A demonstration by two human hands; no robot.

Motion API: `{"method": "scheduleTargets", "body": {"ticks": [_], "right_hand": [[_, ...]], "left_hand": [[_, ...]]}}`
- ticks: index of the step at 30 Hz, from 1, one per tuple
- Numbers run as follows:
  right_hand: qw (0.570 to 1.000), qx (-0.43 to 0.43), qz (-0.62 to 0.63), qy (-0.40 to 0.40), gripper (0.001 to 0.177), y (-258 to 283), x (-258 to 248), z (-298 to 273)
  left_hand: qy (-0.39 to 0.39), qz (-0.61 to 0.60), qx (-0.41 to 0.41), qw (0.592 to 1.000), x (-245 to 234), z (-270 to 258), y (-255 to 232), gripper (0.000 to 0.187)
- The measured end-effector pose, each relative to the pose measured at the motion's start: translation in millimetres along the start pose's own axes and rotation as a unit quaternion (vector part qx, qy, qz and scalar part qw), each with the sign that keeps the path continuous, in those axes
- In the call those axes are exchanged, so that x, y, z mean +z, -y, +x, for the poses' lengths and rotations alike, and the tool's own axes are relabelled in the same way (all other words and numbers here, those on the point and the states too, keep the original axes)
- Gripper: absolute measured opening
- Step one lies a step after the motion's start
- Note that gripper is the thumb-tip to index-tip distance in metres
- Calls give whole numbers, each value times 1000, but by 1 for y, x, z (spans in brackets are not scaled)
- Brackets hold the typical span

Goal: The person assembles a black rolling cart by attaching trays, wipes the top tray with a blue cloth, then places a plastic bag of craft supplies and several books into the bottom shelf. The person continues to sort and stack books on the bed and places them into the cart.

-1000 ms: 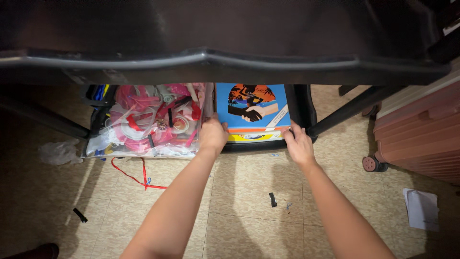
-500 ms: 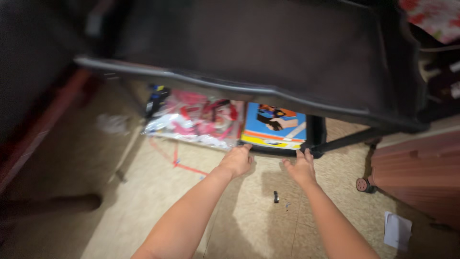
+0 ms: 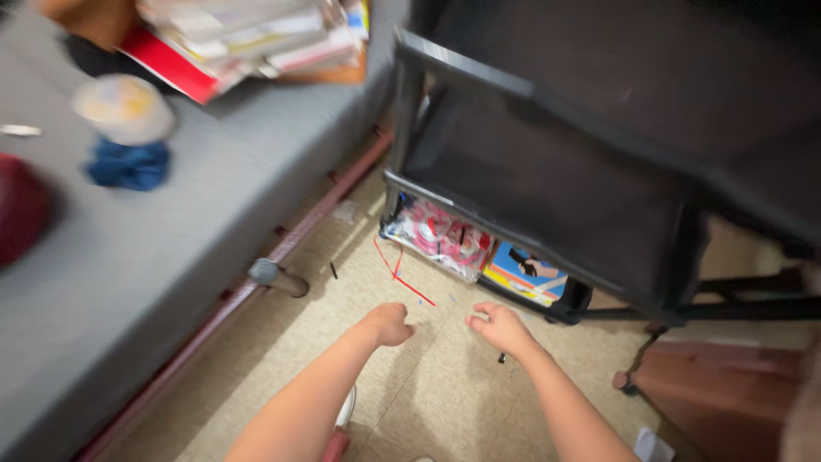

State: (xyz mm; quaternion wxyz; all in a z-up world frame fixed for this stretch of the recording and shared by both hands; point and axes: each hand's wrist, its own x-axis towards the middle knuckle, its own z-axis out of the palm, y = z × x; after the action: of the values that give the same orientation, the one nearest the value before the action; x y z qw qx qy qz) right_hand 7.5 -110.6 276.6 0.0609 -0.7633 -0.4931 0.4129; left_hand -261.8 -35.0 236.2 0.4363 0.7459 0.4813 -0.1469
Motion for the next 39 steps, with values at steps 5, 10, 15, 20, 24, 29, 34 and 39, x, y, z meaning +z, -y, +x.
{"method": "scheduleTargets", "body": {"ticks": [5, 10, 15, 20, 24, 29, 34, 39], "right_hand": [[999, -26, 26, 29, 59, 93, -74, -90], [997, -65, 37, 31, 55, 177, -150, -156], [995, -94, 12, 36, 52, 248, -194, -182], [994, -67, 44, 78, 53, 315, -203, -190], [993, -61, 16, 102, 55, 377, -201, -170], [993, -57, 18, 106, 54, 460, -185, -112], [992, -107, -12, 66, 55, 541, -150, -39], [978, -177, -95, 55, 59, 594, -119, 15]], "left_hand": [[-64, -54, 12, 996, -60, -100, -9, 52], [-124, -126, -2, 984, -137, -191, -42, 48], [-154, -215, -18, 964, -190, -277, -48, 51], [-171, -221, -52, 959, -229, -320, 4, 51], [-186, -267, -61, 943, -279, -324, 68, 48], [-253, -272, -73, 926, -352, -322, 143, 37], [-330, -303, -54, 893, -435, -324, 204, 20], [-341, -333, -70, 876, -497, -324, 228, 21]]}}
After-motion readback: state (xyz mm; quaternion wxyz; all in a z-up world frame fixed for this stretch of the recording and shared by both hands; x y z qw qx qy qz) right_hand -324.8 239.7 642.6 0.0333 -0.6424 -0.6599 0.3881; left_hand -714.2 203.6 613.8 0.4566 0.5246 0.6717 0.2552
